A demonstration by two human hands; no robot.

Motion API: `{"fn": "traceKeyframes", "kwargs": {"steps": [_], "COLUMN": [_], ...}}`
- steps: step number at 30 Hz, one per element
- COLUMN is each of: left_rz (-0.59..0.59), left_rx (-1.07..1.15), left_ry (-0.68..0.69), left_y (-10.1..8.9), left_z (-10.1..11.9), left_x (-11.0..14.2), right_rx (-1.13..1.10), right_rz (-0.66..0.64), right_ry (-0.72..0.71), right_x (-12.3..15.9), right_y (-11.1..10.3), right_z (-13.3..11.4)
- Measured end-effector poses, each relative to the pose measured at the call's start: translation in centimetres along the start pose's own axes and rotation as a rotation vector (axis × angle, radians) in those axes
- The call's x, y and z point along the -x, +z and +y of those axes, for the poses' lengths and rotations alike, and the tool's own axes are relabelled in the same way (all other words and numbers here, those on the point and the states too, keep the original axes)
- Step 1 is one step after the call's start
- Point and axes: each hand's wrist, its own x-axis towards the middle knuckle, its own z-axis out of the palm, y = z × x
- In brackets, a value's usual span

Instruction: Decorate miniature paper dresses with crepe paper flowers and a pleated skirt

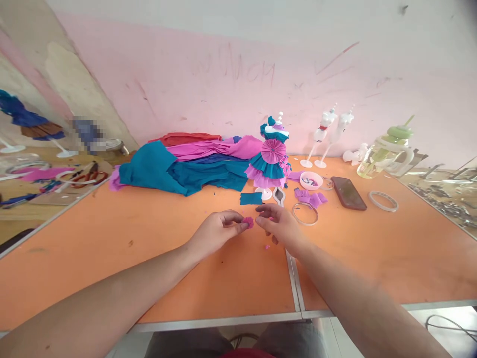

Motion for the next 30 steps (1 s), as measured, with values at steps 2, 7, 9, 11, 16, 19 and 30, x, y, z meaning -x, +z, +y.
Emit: {"fn": "traceKeyframes", "kwargs": {"steps": [2, 7, 9, 11, 16, 19, 30], "left_rz": [0.015, -0.024, -0.023, -0.028, -0.059, -0.022, 0.110], "left_rx": [0.013, 0.032, 0.046, 0.057, 0.080, 0.012, -0.043], "left_ry": [-0.006, 0.025, 0.035, 0.039, 0.027, 0.024, 0.355], "left_y": [-0.2, -0.2, -0.1, 0.0, 0.2, 0.3, -6.4], "left_z": [0.0, -0.3, -0.4, -0.5, -0.9, -0.9, 9.8], "left_x": [0.0, 0.0, 0.1, 0.1, -0.1, 0.1, -9.3], "right_rx": [-0.009, 0.015, 0.025, 0.049, 0.100, 0.101, 0.266], "right_rz": [-0.053, 0.008, 0.031, 0.052, 0.098, 0.123, 0.220], "right_ry": [0.012, 0.034, 0.048, 0.025, -0.071, -0.126, -0.359], "right_x": [-0.1, -0.5, -0.7, -0.6, 0.4, 0.9, -5.1], "right_y": [0.2, 0.8, 0.9, 0.8, 0.8, 0.2, -10.9], "right_z": [0.0, 0.5, 0.7, 0.6, -0.7, -1.4, -6.7]}}
